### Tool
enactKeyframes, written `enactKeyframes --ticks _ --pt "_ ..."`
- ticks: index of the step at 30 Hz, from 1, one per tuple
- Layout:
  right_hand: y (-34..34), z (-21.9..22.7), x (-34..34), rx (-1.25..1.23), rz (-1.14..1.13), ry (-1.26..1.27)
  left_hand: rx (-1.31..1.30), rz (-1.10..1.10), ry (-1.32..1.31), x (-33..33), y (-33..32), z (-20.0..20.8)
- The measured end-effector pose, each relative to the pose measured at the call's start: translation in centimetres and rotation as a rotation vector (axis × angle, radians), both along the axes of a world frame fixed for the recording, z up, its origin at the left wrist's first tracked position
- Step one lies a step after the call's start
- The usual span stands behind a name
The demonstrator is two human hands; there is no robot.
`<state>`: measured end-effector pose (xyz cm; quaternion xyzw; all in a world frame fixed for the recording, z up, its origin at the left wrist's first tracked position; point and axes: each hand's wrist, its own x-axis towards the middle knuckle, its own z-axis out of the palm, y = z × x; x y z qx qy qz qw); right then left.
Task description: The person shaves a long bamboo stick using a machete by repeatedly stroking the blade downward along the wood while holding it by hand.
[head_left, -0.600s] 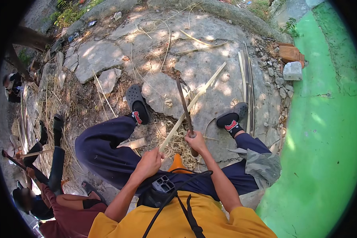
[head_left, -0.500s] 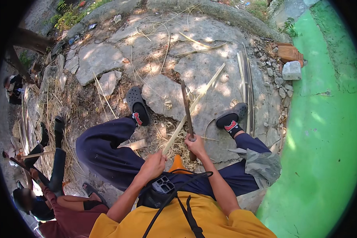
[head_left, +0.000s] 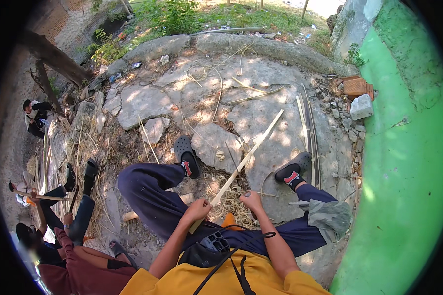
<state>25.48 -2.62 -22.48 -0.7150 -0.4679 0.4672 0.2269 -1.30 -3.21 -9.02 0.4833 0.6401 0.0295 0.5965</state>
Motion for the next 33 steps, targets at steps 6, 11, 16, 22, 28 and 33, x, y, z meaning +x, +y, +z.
enactKeyframes --ticks 6,11,16,22,28,33 --pt "-0.2 1.0 0.4 -0.157 -0.013 0.104 0.273 -0.089 0.116 -1.1 0.3 -4.0" --pt "-0.5 2.5 0.7 -0.172 0.084 -0.022 0.248 -0.188 0.095 -0.5 1.2 -3.8" --pt "-0.3 -0.2 0.1 -0.112 0.148 -0.218 0.249 -0.244 0.148 0.0 1.5 -5.1" --pt "-0.4 0.1 -0.7 -0.162 0.104 -0.241 0.282 -0.247 0.151 -0.1 2.0 -7.2" --pt "-0.3 0.8 -1.9 -0.198 0.067 -0.229 0.245 -0.235 0.196 0.2 2.2 -7.2" --pt "0.5 0.3 -2.1 -0.215 0.06 -0.216 0.28 -0.226 0.26 0.2 2.1 -7.7"
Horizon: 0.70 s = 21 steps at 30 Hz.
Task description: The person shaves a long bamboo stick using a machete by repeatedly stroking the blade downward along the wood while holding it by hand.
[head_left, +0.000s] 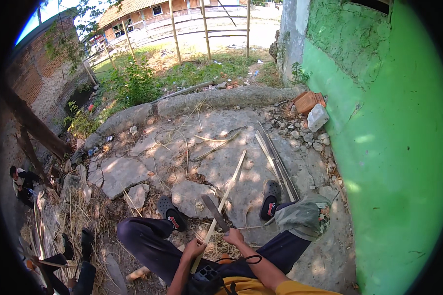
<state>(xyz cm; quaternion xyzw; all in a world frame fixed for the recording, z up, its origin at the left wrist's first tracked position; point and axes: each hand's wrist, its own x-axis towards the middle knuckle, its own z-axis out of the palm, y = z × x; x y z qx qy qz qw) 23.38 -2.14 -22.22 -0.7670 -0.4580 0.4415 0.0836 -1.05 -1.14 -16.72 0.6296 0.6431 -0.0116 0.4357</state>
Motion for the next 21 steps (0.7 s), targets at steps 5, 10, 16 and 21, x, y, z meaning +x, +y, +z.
enactKeyframes --ticks 5,10,16,21 --pt "0.2 0.5 0.2 0.015 -0.019 0.014 -0.107 0.025 -0.072 1.3 0.4 1.8" --pt "0.0 -1.1 0.9 -0.05 -0.035 0.057 -0.177 0.043 -0.182 1.7 0.0 1.1" --pt "0.6 -2.5 -0.3 -0.075 0.019 0.09 -0.192 0.06 -0.298 -2.2 0.3 -15.7" --pt "1.6 -4.6 0.9 -0.039 -0.065 0.055 0.194 -0.015 -0.265 2.4 -2.5 -4.1"
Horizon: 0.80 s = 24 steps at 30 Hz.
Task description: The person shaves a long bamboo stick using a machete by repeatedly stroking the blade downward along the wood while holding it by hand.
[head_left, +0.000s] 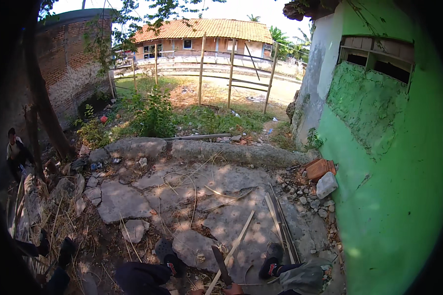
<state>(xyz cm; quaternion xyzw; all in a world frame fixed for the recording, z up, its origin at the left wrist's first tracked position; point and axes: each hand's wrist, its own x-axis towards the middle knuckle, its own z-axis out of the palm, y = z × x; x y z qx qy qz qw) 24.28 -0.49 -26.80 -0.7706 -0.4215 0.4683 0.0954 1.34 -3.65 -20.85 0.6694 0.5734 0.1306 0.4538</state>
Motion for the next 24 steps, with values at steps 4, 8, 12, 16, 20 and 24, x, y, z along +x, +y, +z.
enactKeyframes --ticks 4,8,12,16,20,24 --pt "0.8 -0.2 -0.3 0.025 -0.004 -0.004 -0.043 0.016 0.034 0.2 0.9 4.6" --pt "1.0 -0.6 -0.3 0.032 -0.008 0.002 -0.082 0.049 0.046 0.5 1.3 5.1" --pt "0.2 -0.3 -0.4 0.059 -0.012 0.006 -0.077 0.124 -0.03 0.1 0.0 -1.4" --pt "-1.6 -0.9 -0.3 0.081 -0.01 0.009 0.053 0.108 0.046 0.0 -1.4 -3.4" --pt "-4.1 -3.0 0.0 0.126 -0.005 0.022 0.061 0.112 0.12 0.2 -1.7 3.1" --pt "-2.8 -0.1 -0.7 0.151 -0.068 -0.005 -0.072 0.142 0.127 -0.1 0.4 6.6"
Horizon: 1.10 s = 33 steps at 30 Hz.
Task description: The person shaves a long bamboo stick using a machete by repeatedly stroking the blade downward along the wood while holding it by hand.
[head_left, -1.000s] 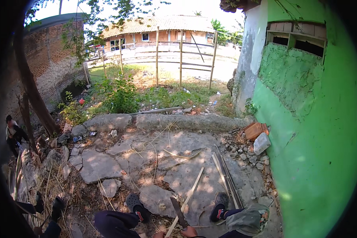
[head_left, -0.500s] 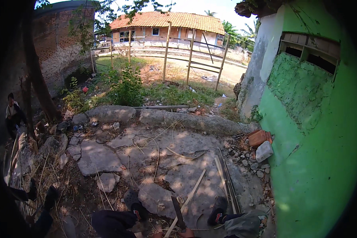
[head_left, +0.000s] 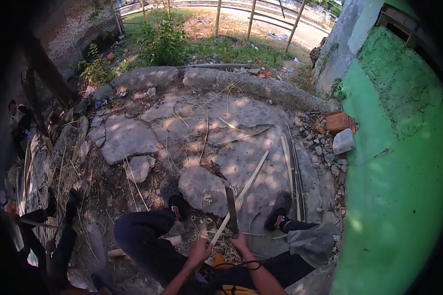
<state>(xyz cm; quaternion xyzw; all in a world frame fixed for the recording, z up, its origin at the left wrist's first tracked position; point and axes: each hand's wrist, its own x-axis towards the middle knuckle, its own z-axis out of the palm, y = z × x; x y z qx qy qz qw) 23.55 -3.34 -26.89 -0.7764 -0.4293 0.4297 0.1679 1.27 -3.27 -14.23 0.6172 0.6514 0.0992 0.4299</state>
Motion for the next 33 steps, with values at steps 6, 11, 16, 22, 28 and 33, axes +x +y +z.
enactKeyframes --ticks 6,11,16,22,28,33 --pt "2.3 1.6 1.2 -0.052 -0.053 -0.051 -0.054 -0.004 -0.096 0.3 1.8 1.3" --pt "1.4 1.4 1.4 0.081 -0.082 -0.14 -0.362 0.096 -0.241 1.3 2.6 3.4" --pt "1.3 1.9 1.2 0.004 -0.156 0.033 -0.494 0.162 -0.396 0.7 1.5 3.5" --pt "2.4 3.3 1.4 0.049 -0.27 0.162 -0.349 0.084 -0.348 1.0 1.9 5.4" --pt "3.5 5.3 1.3 0.053 -0.499 0.433 0.069 -0.074 -0.015 2.1 1.7 5.4" --pt "3.7 4.2 2.6 0.118 -0.61 0.621 0.075 -0.147 0.227 2.9 2.9 8.7"
